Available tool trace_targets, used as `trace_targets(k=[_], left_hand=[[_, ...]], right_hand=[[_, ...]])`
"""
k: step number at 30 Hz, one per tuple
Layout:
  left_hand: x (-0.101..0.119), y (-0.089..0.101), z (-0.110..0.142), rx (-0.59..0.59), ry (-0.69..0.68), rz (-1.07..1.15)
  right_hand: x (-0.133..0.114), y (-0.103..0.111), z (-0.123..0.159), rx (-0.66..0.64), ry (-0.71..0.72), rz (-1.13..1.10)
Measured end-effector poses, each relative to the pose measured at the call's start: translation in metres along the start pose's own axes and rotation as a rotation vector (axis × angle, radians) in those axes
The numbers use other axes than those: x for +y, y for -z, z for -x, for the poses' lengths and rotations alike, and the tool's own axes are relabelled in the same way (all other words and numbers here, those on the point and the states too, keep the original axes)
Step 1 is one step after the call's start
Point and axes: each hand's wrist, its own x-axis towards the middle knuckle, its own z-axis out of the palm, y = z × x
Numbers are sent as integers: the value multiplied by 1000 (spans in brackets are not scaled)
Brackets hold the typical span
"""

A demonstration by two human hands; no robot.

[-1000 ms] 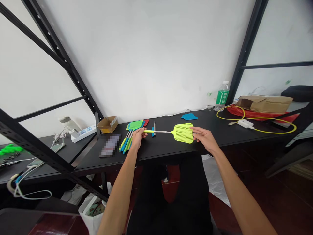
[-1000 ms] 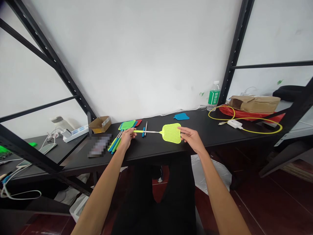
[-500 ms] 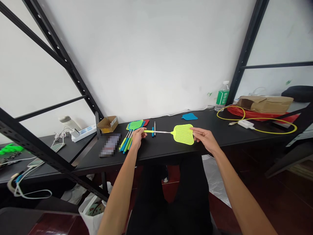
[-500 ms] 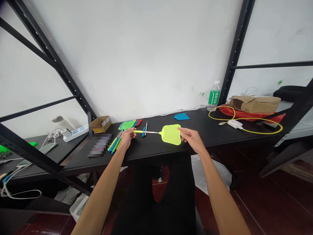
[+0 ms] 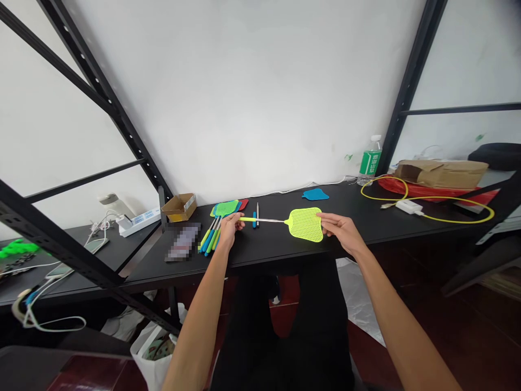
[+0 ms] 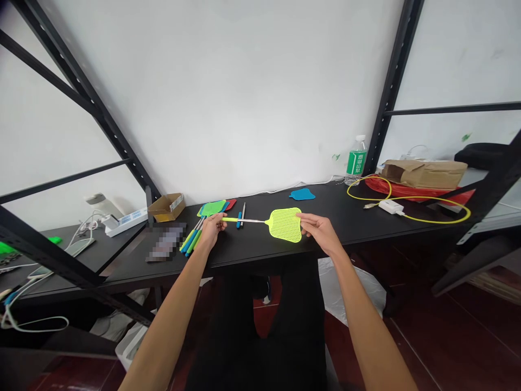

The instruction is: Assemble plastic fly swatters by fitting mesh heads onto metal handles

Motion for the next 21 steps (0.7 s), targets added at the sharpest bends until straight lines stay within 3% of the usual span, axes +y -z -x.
trace_targets(k=[21], left_hand=[[1,0,2,-9,-21,-6]], right_hand=[[2,2,0,-32,13,22]])
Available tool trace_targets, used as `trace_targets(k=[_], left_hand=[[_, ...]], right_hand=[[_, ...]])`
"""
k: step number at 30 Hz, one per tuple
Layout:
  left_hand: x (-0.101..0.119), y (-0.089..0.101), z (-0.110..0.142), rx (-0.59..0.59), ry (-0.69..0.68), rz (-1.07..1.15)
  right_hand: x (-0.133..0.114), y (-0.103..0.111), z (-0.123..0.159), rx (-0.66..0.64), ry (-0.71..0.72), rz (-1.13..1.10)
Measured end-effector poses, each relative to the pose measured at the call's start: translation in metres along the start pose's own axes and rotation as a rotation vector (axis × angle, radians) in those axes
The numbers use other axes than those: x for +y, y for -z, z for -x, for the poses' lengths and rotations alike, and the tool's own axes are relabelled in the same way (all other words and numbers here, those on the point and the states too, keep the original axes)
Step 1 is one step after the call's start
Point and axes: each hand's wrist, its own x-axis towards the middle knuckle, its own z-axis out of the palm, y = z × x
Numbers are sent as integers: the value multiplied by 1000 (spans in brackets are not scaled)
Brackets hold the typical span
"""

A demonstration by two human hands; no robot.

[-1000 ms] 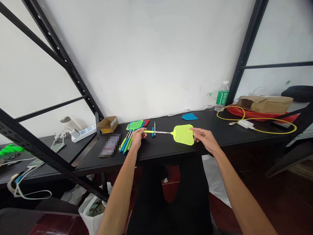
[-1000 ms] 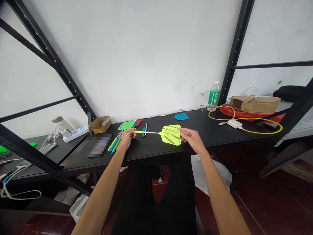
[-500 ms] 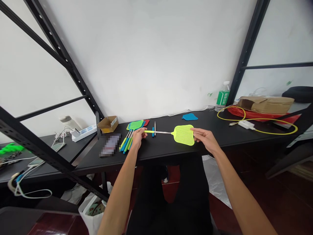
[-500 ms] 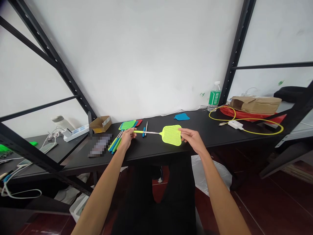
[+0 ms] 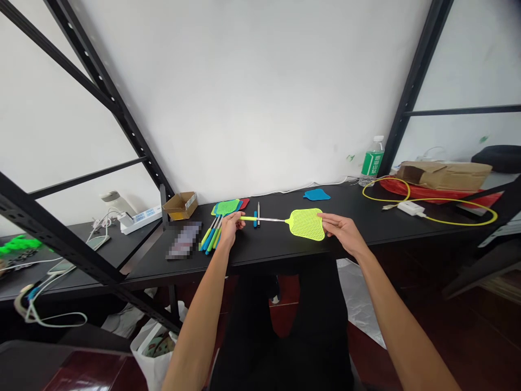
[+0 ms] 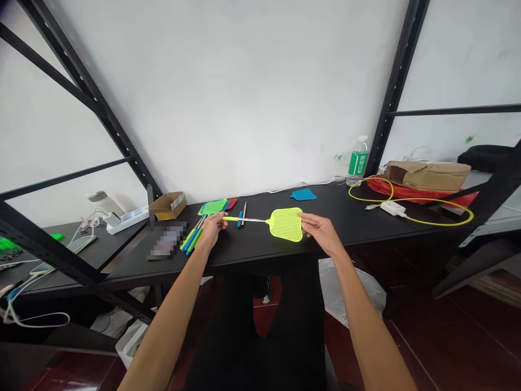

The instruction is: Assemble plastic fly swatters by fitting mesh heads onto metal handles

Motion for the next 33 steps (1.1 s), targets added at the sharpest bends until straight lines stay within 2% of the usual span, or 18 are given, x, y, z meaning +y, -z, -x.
trace_targets(k=[11,17,33], left_hand=[[0,0,2,-18,-30,-12],[1,-1,3,-31,-34,-20],[-3,-1,0,-29,-20,-54]], right_hand=[[-4,-5,2,40,93,97],[1,-5,-1,83,7,116],[-11,-8,4,-12,14,74]])
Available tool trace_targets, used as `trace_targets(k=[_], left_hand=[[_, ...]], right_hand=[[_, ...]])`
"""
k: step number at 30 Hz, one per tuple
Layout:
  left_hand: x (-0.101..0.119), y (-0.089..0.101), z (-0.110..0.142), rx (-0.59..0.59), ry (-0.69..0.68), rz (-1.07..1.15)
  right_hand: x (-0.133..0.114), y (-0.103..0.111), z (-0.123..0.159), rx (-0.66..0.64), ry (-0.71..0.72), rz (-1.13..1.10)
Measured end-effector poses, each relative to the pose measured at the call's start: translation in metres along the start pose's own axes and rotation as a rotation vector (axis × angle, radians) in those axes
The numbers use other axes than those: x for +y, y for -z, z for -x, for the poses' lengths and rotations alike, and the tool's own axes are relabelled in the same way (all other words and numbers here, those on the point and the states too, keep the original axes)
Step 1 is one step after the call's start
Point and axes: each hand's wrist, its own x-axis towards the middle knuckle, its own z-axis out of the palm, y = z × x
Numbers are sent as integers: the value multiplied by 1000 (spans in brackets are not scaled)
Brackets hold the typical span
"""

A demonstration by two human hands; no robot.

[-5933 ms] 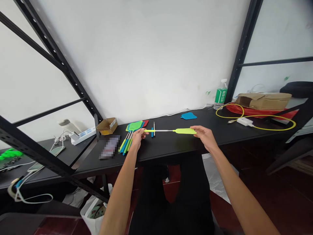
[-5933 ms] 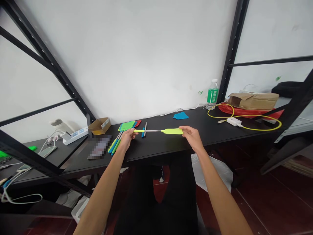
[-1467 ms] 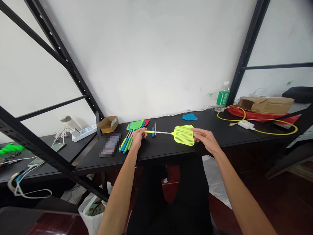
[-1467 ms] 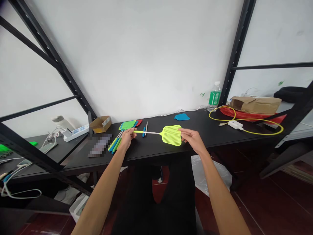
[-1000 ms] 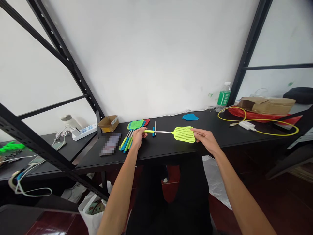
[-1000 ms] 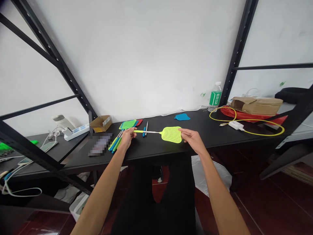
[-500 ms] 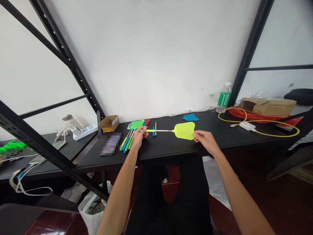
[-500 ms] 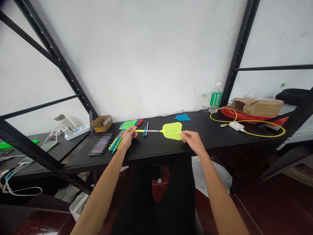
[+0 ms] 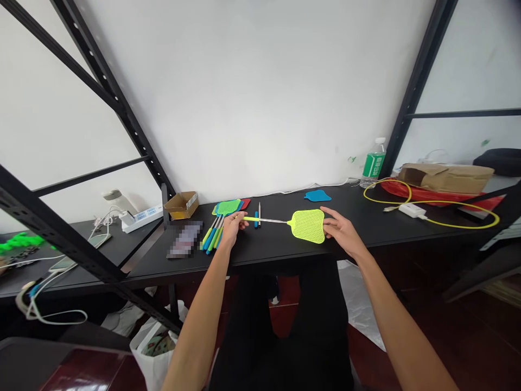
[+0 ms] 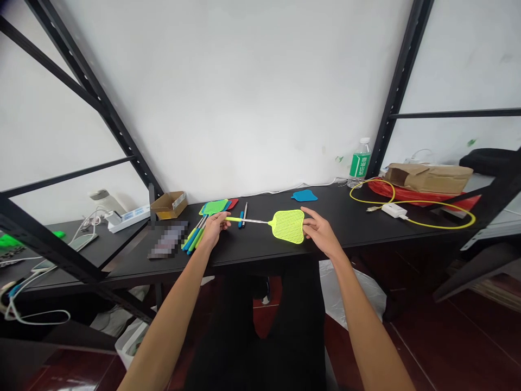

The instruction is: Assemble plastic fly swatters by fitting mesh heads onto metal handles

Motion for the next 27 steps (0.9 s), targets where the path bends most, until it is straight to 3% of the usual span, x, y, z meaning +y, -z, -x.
trace_targets(k=[27], left_hand=[[-3,1,-3,11,8,15]], right_hand=[[4,0,-2,50,5,52]])
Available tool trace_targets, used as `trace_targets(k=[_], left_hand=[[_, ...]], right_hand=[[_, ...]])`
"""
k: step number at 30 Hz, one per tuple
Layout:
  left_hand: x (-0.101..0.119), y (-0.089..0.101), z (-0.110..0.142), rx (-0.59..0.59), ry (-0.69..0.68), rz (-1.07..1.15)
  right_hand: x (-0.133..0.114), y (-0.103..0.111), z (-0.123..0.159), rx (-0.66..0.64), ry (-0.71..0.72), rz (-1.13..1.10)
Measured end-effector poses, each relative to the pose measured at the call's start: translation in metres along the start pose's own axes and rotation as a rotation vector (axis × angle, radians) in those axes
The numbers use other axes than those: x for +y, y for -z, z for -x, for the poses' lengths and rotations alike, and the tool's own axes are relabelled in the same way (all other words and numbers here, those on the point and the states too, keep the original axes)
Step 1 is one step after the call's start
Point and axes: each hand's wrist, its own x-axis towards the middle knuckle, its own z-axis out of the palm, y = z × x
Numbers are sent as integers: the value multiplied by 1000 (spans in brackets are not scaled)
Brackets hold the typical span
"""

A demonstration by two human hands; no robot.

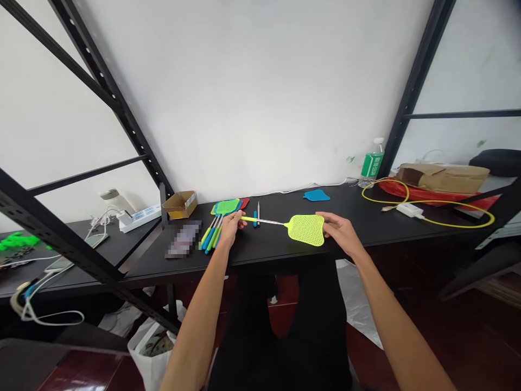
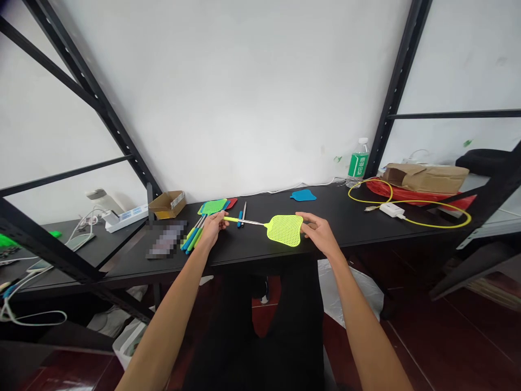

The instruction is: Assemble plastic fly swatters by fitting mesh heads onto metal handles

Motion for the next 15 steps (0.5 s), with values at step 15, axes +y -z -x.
trace_targets(k=[15], left_hand=[[-2,2,-3,26,-7,14]], right_hand=[[2,-1,0,-9,-10,86]])
